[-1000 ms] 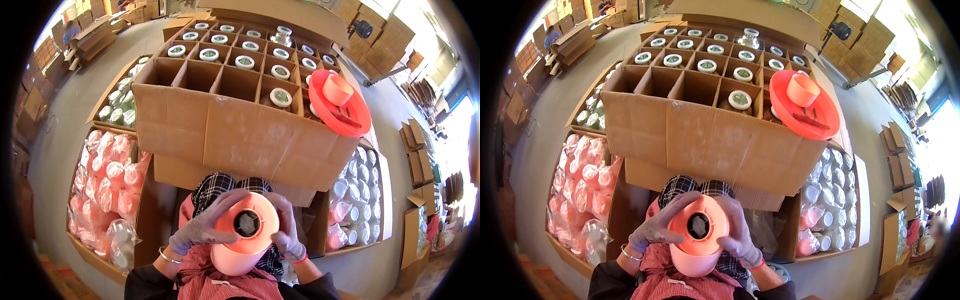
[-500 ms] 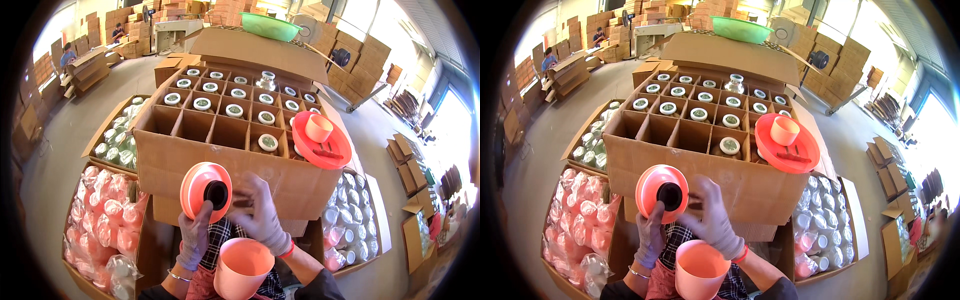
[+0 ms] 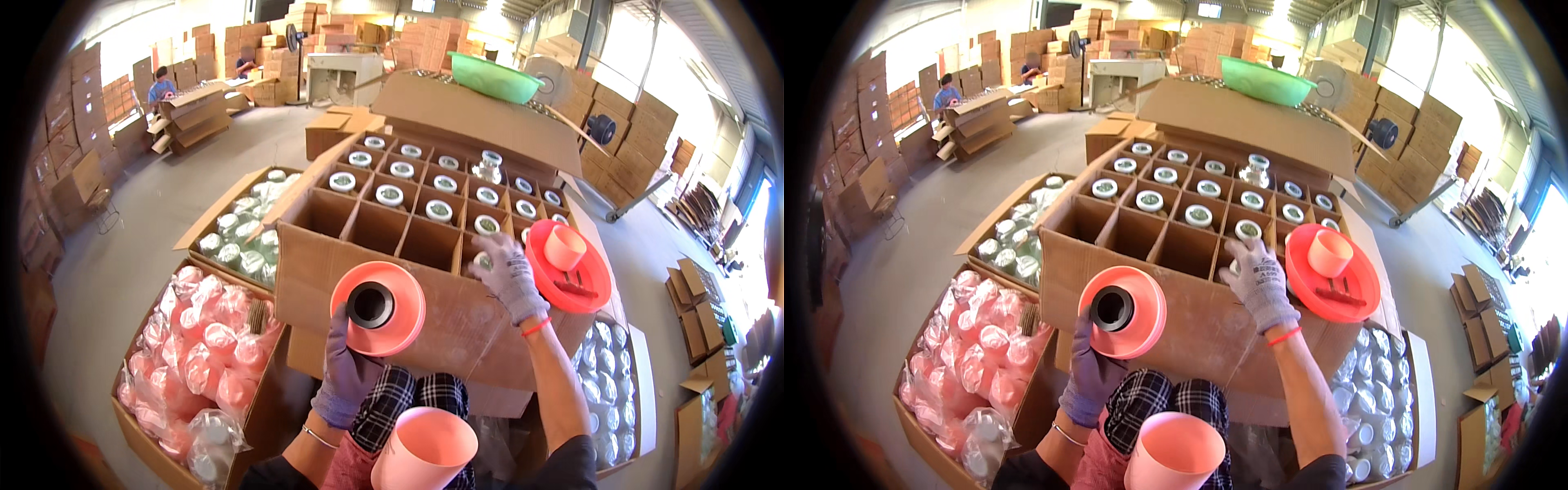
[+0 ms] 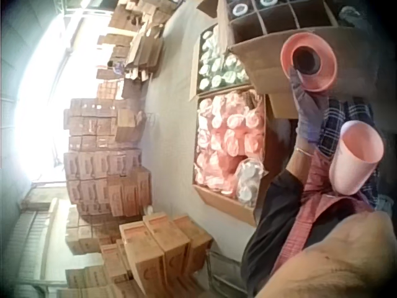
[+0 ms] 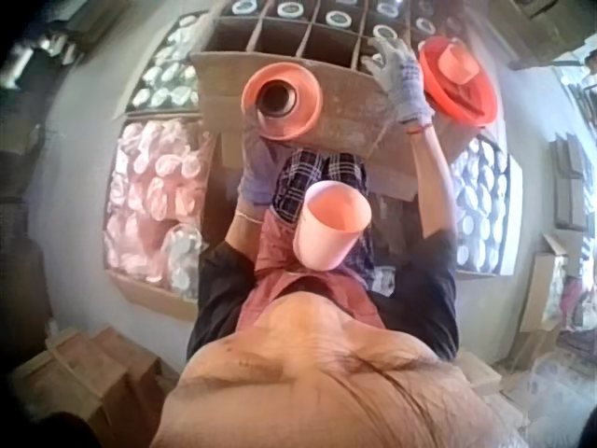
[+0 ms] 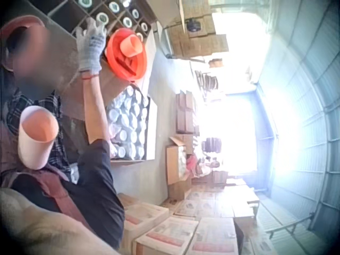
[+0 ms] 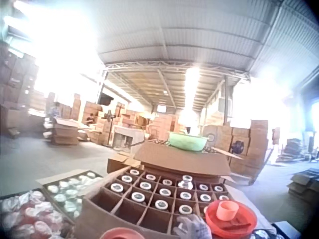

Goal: The person assembles thermos bottles by hand, inserting metal inner liners into plastic outer shells and securing them with lids. The person handles white and pink bottles, placing the finished units into a cardboard box with dividers.

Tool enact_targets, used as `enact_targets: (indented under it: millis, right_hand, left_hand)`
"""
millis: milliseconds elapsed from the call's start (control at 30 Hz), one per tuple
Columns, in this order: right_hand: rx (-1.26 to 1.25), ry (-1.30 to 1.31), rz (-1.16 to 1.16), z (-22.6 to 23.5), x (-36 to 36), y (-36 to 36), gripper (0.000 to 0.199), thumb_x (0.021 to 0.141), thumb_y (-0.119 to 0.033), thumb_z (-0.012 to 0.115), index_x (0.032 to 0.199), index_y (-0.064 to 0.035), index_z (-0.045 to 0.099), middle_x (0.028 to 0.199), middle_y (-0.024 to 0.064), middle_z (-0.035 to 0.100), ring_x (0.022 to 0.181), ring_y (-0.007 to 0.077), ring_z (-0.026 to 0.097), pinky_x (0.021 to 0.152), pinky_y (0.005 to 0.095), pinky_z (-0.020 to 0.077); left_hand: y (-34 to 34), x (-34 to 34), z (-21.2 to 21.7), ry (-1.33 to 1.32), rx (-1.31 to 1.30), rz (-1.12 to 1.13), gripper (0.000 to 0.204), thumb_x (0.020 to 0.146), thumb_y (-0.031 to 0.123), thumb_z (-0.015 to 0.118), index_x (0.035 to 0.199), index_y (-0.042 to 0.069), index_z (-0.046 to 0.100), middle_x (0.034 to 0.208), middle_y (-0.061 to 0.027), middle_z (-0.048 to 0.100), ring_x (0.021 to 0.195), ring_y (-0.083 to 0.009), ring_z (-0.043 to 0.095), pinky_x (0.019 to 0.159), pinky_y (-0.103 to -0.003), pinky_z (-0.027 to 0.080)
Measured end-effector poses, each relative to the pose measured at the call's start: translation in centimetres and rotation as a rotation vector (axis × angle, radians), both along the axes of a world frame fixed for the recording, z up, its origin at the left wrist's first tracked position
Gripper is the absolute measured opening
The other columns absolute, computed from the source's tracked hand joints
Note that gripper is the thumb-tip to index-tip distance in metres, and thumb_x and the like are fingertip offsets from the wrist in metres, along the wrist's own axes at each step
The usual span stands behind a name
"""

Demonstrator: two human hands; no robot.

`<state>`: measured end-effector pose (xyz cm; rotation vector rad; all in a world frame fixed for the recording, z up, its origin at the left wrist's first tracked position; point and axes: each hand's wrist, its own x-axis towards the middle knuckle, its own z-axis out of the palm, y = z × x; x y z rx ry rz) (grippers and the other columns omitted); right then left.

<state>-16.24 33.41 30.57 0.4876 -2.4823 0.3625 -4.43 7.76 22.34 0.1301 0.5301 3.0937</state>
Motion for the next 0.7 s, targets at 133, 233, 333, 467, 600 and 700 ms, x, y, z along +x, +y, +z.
enact_targets:
  millis: [133, 233, 333, 467, 600, 700]
  right_hand:
    - [0.268, -0.418, -0.116, -2.4, -4.1, 1.0, 0.043, 0.084, -0.023, 0.070, 0.126, -0.0169, 0.064, 0.118, 0.0209, 0.063, 0.112, 0.0409, 0.061, 0.095, 0.0488, 0.0517]
    - [0.221, -0.475, -0.062, -3.2, -6.0, 1.6, 0.050, 0.083, -0.020, 0.068, 0.133, -0.0157, 0.061, 0.117, 0.0237, 0.065, 0.109, 0.0384, 0.064, 0.096, 0.0471, 0.0515]
    - [0.009, -0.657, 0.003, -1.1, -4.9, 1.4, 0.058, 0.078, -0.022, 0.071, 0.134, -0.0121, 0.060, 0.113, 0.0251, 0.067, 0.108, 0.0374, 0.065, 0.095, 0.0442, 0.0515]
    - [-0.015, -0.460, -0.078, 0.6, -4.3, 2.0, 0.070, 0.072, -0.033, 0.078, 0.131, -0.0038, 0.055, 0.112, 0.0291, 0.066, 0.105, 0.0406, 0.065, 0.094, 0.0443, 0.0515]
    - [-0.036, -0.066, -0.020, 5.7, -2.9, 3.4, 0.054, 0.072, -0.032, 0.080, 0.114, -0.0022, 0.064, 0.108, 0.0248, 0.064, 0.105, 0.0410, 0.061, 0.093, 0.0455, 0.0506]
    - [-0.044, 0.172, 0.024, 11.9, 2.7, 1.3, 0.048, 0.074, -0.028, 0.080, 0.112, -0.0017, 0.065, 0.107, 0.0218, 0.061, 0.102, 0.0378, 0.059, 0.091, 0.0461, 0.0497]
  left_hand:
    - [0.1, -0.7, -0.4, 0.118, -0.358, 0.213, 0.039, 0.094, 0.018, 0.064, 0.129, 0.003, 0.056, 0.126, -0.0095, 0.063, 0.119, -0.0194, 0.061, 0.103, -0.036, 0.049]
    - [-0.3, -0.1, -0.8, 0.437, -1.097, 0.525, 0.037, 0.090, 0.009, 0.062, 0.125, 0.001, 0.057, 0.126, -0.0118, 0.061, 0.116, -0.0224, 0.062, 0.099, -0.034, 0.050]
    - [-0.3, -0.8, -2.7, 0.550, -1.268, 0.474, 0.044, 0.085, 0.011, 0.067, 0.125, -0.002, 0.055, 0.124, -0.0141, 0.063, 0.113, -0.0227, 0.063, 0.094, -0.034, 0.052]
    - [3.2, 0.3, 1.3, -0.120, -0.028, -0.298, 0.029, 0.097, 0.025, 0.048, 0.110, -0.002, 0.051, 0.082, -0.0007, 0.034, 0.068, -0.0150, 0.036, 0.068, -0.027, 0.042]
    - [3.4, -1.2, 1.3, -0.128, -0.071, -0.282, 0.046, 0.101, 0.038, 0.044, 0.117, -0.005, 0.052, 0.081, 0.0006, 0.038, 0.068, -0.0134, 0.038, 0.067, -0.026, 0.042]
    - [1.9, -3.8, -2.6, 0.232, 0.117, -0.506, 0.062, 0.101, 0.048, 0.042, 0.127, -0.007, 0.050, 0.086, -0.0010, 0.051, 0.071, -0.0135, 0.045, 0.068, -0.027, 0.043]
